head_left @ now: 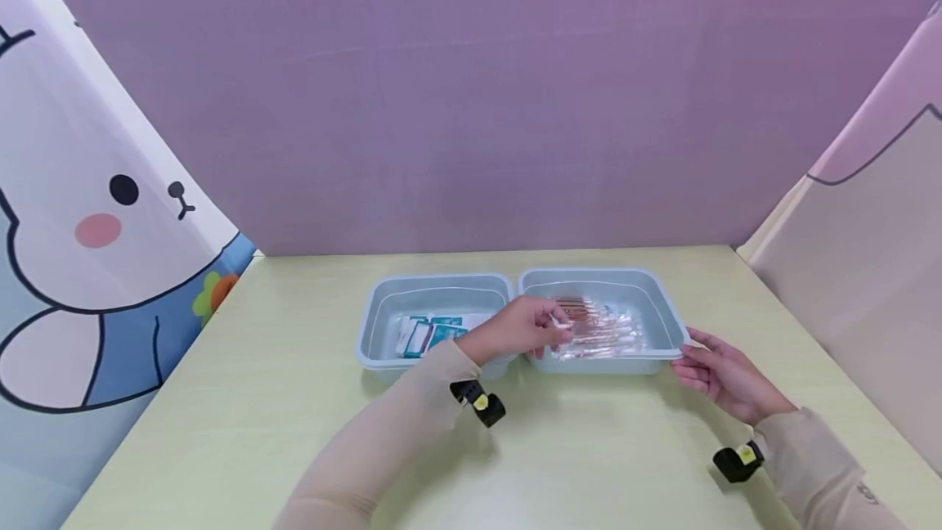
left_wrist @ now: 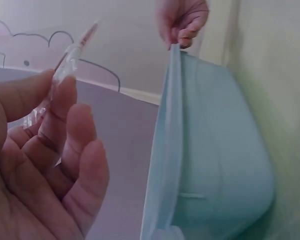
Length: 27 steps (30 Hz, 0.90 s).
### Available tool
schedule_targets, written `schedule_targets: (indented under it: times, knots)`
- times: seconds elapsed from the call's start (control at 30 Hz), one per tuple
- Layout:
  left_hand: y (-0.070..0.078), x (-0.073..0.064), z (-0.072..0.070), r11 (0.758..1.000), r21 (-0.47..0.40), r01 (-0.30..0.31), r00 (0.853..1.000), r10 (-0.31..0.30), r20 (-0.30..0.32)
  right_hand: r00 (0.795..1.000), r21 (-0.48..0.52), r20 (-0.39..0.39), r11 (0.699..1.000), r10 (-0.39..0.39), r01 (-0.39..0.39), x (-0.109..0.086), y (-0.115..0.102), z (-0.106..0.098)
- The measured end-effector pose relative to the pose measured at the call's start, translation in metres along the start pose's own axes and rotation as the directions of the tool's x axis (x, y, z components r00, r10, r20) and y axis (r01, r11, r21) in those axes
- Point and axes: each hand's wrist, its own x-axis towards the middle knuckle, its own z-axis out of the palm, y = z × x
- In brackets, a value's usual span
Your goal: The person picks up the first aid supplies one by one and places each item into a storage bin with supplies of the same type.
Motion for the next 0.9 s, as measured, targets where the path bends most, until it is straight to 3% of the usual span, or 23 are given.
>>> schedule_targets:
  times: [0.23, 0.47, 0.63, 0.9]
  knots:
    - [0.009, 0.019, -0.009, 0.997, -0.082, -0.005, 0.994, -0.003, -0.108, 1.000, -0.001, -0.016, 1.000, 0.014, -0.014, 0.000, -0.001, 0.002]
    - [0.016, 0.036, -0.013, 0.987, -0.158, 0.024, 0.967, -0.063, -0.246, 1.000, 0.022, 0.019, 1.000, 0.019, -0.019, 0.003, -0.002, 0.004]
    - [0.015, 0.052, -0.019, 0.981, -0.184, 0.059, 0.956, -0.109, -0.272, 1.000, 0.017, 0.000, 1.000, 0.013, -0.013, 0.007, -0.002, 0.005]
    - [0.000, 0.068, -0.022, 0.956, -0.251, 0.151, 0.929, -0.224, -0.296, 0.999, -0.014, -0.047, 1.000, 0.017, -0.018, 0.005, 0.004, 0.000]
